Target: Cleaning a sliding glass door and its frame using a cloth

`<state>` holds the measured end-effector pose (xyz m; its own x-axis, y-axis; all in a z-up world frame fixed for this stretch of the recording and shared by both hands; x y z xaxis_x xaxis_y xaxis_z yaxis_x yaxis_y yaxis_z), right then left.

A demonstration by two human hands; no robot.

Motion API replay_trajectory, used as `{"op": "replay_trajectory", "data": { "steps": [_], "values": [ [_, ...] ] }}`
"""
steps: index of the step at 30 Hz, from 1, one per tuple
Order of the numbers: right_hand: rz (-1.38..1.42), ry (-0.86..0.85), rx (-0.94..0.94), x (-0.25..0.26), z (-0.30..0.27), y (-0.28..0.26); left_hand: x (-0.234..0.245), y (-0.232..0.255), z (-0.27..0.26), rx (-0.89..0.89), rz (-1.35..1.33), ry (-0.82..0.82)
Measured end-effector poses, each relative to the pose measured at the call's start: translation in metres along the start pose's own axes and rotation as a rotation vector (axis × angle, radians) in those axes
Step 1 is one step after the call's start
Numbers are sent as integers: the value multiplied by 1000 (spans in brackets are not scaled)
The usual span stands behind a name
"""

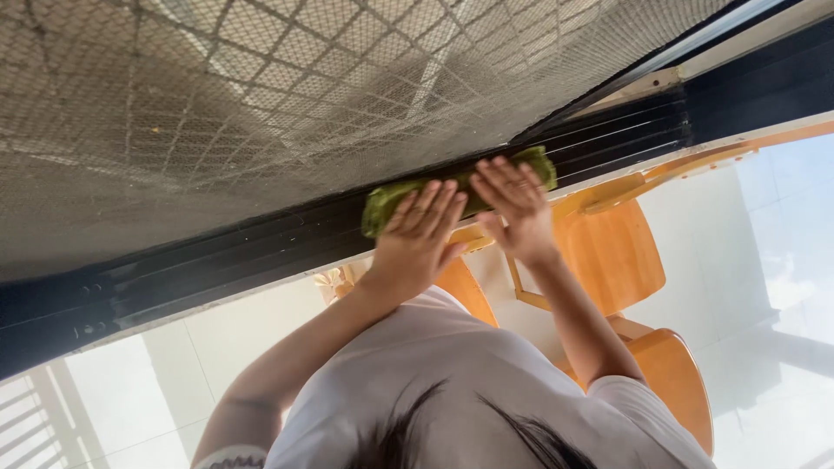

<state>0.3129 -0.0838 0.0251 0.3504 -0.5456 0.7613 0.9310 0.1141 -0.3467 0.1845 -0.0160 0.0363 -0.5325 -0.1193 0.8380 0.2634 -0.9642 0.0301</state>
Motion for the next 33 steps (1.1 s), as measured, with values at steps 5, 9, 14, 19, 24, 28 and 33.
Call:
{"op": "replay_trajectory", "data": {
  "steps": [5, 9, 14, 19, 24, 28, 33],
  "values": [
    [-48, 70, -84, 27, -17, 32, -42, 32, 25, -41, -92, -97],
    [-70, 216, -115, 15, -31, 29, -24, 20, 18, -36, -80, -11],
    [-50, 195, -119, -11, -5, -21, 12, -21, -9, -6, -11, 26],
    [-38, 175, -100, -25, 14, -54, 37, -41, -30, 51, 24, -8],
    [-56, 164, -42, -10, -5, -21, 25, -15, -18, 41, 42, 33],
    [-11, 204, -62, 14, -3, -7, -6, 6, -2, 40, -9, 8],
    [33, 228, -9, 2, 7, -37, 22, -13, -18, 20, 25, 135]
  ]
}}
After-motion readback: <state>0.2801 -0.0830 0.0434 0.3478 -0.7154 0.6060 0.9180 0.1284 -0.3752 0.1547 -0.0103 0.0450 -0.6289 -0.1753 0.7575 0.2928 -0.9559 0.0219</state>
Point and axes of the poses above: each hand's wrist, its own z-axis towards the middle knuckle, its own x-axis out of the back of the hand, y = z × x, the point moved 10 cm from there along z, towards the middle knuckle, and after that the axes turned 11 degrees about z, right-handed, at the moved point
